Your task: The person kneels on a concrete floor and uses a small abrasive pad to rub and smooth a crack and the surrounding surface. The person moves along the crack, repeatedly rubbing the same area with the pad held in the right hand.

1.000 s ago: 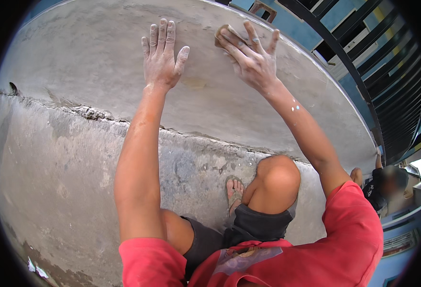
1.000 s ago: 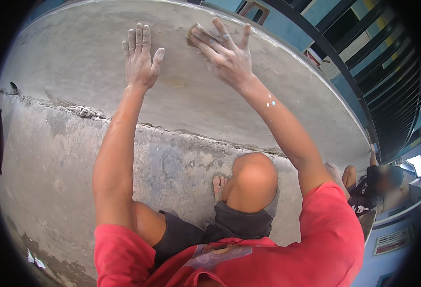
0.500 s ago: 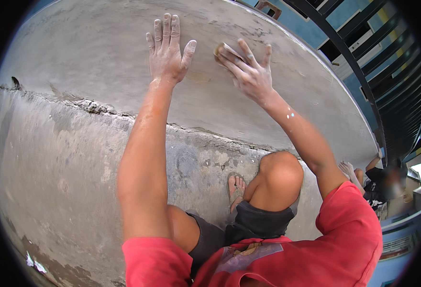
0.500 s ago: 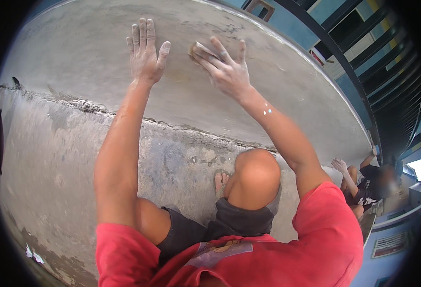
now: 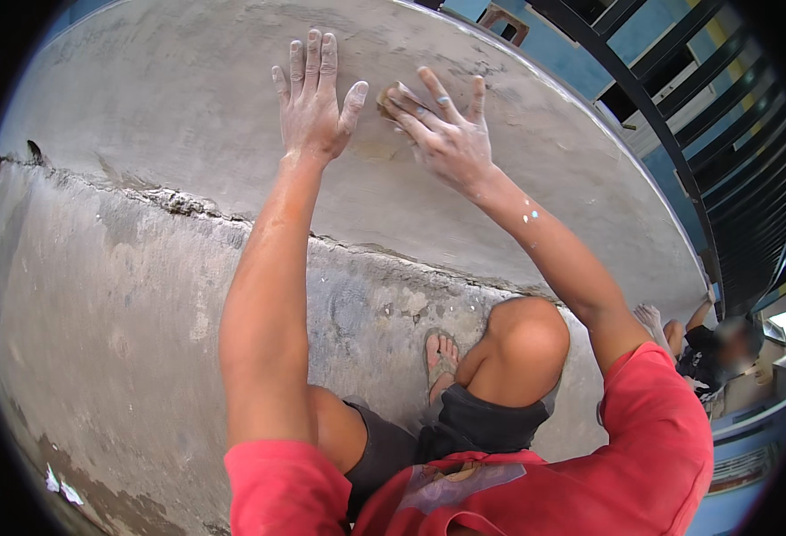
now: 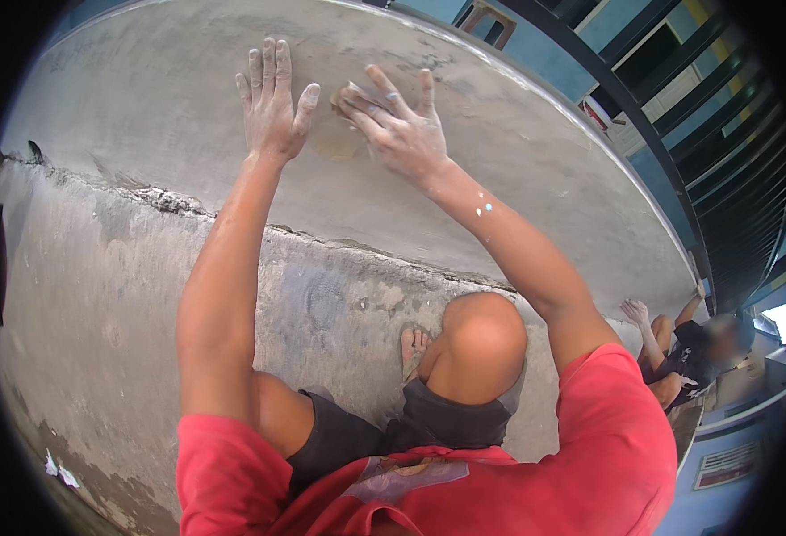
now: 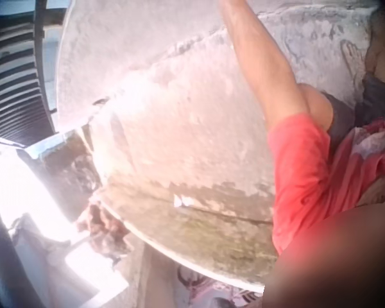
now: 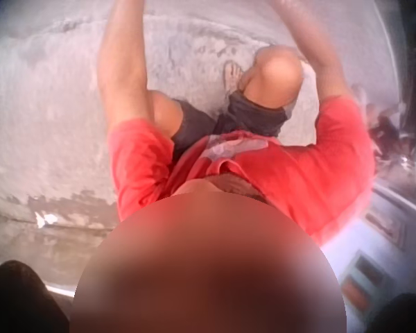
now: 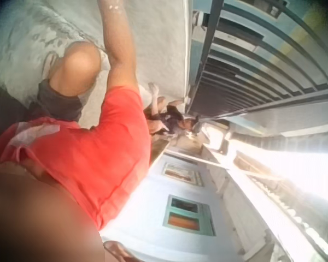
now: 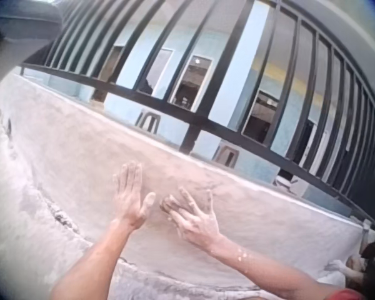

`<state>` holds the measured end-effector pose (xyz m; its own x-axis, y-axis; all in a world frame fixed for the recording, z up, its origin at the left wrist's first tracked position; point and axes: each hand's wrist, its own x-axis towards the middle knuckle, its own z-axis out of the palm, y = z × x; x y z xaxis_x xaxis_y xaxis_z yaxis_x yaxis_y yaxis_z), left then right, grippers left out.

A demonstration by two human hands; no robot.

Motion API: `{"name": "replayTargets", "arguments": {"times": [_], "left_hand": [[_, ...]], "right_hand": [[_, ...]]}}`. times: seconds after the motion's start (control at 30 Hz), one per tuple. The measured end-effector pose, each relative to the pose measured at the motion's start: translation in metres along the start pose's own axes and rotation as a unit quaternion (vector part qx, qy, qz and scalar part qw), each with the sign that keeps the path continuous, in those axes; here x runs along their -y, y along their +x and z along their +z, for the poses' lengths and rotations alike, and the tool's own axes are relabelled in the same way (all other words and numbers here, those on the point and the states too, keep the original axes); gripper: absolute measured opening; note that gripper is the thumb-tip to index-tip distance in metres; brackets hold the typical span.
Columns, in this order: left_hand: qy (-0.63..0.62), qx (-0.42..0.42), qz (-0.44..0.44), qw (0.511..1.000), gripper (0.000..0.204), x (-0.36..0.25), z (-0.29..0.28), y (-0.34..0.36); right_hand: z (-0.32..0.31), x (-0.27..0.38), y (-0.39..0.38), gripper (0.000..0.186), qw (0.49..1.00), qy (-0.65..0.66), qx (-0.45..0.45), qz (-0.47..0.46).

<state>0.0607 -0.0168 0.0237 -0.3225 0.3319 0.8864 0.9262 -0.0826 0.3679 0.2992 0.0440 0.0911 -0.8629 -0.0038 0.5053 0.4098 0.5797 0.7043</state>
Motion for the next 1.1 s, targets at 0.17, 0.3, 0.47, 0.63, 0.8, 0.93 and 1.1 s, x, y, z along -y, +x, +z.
{"name": "replayTargets", "arguments": {"times": [0.17, 0.3, 0.47, 0.63, 0.8, 0.93, 1.1], "left_hand": [[0.001, 0.003, -0.01, 1.0, 0.088, -0.003, 0.001, 0.005], [-0.004, 0.01, -0.001, 1.0, 0.089, 0.002, 0.002, 0.002], [-0.001, -0.013, -0.018, 1.0, 0.087, -0.001, 0.005, 0.009], [-0.034, -0.022, -0.005, 0.999, 0.087, -0.008, -0.005, 0.024], [-0.071, -0.05, -0.043, 0.995, 0.088, -0.011, -0.006, 0.03], [-0.07, -0.046, -0.049, 0.995, 0.086, -0.014, -0.013, 0.035], [-0.061, -0.07, -0.032, 0.995, 0.085, -0.01, -0.006, 0.033]], "right_hand": [[-0.001, -0.008, -0.037, 0.041, 0.998, -0.012, -0.016, 0.052], [-0.007, -0.034, -0.029, 0.043, 0.996, -0.054, -0.053, 0.04], [-0.021, -0.028, 0.037, 0.045, 0.994, -0.001, -0.075, 0.08], [-0.013, -0.027, 0.03, 0.047, 0.994, -0.016, -0.083, 0.074], [-0.022, -0.014, 0.109, 0.048, 0.994, -0.03, -0.087, 0.055], [-0.014, -0.034, 0.043, 0.048, 0.996, -0.041, -0.045, 0.068], [-0.035, -0.02, 0.13, 0.052, 0.995, -0.066, -0.063, 0.031]]}}
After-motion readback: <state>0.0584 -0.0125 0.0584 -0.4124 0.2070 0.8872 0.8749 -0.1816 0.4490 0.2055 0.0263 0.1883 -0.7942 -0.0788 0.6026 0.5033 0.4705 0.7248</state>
